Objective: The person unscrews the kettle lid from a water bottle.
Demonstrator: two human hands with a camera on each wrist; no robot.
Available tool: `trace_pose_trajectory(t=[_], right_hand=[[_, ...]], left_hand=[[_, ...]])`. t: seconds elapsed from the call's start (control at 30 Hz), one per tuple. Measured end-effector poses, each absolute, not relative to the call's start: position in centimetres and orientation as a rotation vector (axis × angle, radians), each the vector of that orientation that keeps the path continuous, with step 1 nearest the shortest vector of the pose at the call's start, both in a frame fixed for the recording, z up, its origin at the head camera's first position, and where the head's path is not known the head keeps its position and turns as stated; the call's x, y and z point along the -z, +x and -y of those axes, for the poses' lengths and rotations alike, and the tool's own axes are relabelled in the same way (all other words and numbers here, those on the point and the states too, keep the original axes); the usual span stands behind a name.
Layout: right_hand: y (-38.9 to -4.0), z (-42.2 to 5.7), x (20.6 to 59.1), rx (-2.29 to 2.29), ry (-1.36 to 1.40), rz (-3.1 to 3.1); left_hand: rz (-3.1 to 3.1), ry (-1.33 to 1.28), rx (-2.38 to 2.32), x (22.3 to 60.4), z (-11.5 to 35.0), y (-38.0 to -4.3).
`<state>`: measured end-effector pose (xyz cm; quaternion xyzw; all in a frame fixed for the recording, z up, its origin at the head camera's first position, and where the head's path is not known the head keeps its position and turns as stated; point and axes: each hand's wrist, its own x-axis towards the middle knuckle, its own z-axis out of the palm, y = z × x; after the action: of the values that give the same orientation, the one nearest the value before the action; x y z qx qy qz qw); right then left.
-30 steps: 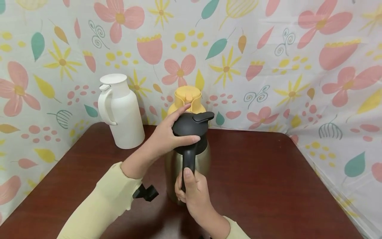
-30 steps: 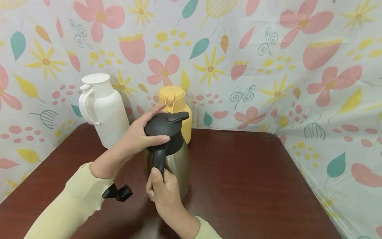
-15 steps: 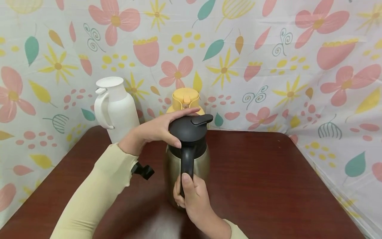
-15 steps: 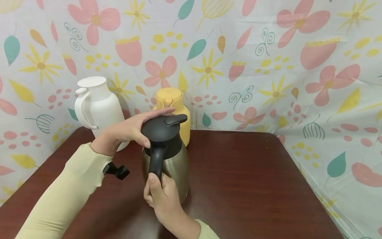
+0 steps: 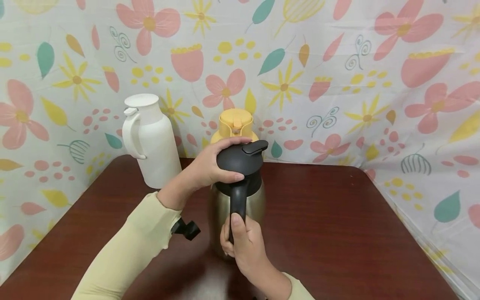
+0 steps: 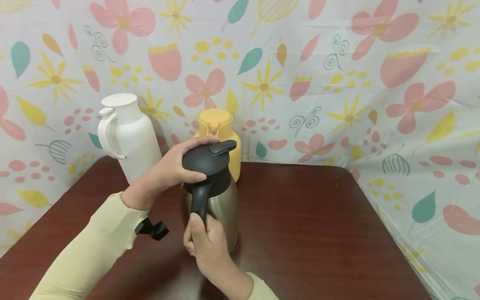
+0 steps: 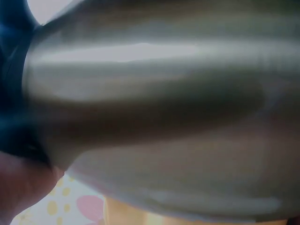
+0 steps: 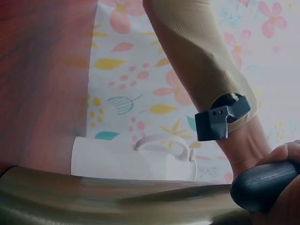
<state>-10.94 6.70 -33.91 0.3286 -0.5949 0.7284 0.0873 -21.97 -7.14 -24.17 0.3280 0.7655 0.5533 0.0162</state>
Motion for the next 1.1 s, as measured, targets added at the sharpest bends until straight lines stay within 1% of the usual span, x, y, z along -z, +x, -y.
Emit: trace_pose_trajectory(t=[0.43, 0.6, 0.7, 0.77, 0.97, 1.1], right_hand=[[-10.9, -6.8, 33.6, -2.168, 0.944, 1.802], [-10.8, -7.0, 33.6, -2.174, 0.953, 1.806], [-10.7, -7.1, 33.7, -2.196, 0.947, 1.821], [-10.8, -7.1, 33.7, -2.201, 0.955, 1.823], [-10.9, -7.1, 33.8, -2.193, 1.004, 1.802], [-10.9, -7.1, 33.7, -2.194, 1.03, 1.779]], left_hand=[[-2.542, 0.63, -1.931, 24.1, 5.2, -18.8], [-2.607, 0.5, -1.885, 24.0, 4.8, -18.0], [-2.577, 0.566, -1.825, 24.0, 5.4, -18.4], [-2.47, 0.682, -1.821, 24.0, 6.1, -18.9], [-2.168, 1.028, -1.72, 23.7, 8.7, -21.6], [-2.135, 1.175, -1.565, 23.4, 9.1, -23.4]])
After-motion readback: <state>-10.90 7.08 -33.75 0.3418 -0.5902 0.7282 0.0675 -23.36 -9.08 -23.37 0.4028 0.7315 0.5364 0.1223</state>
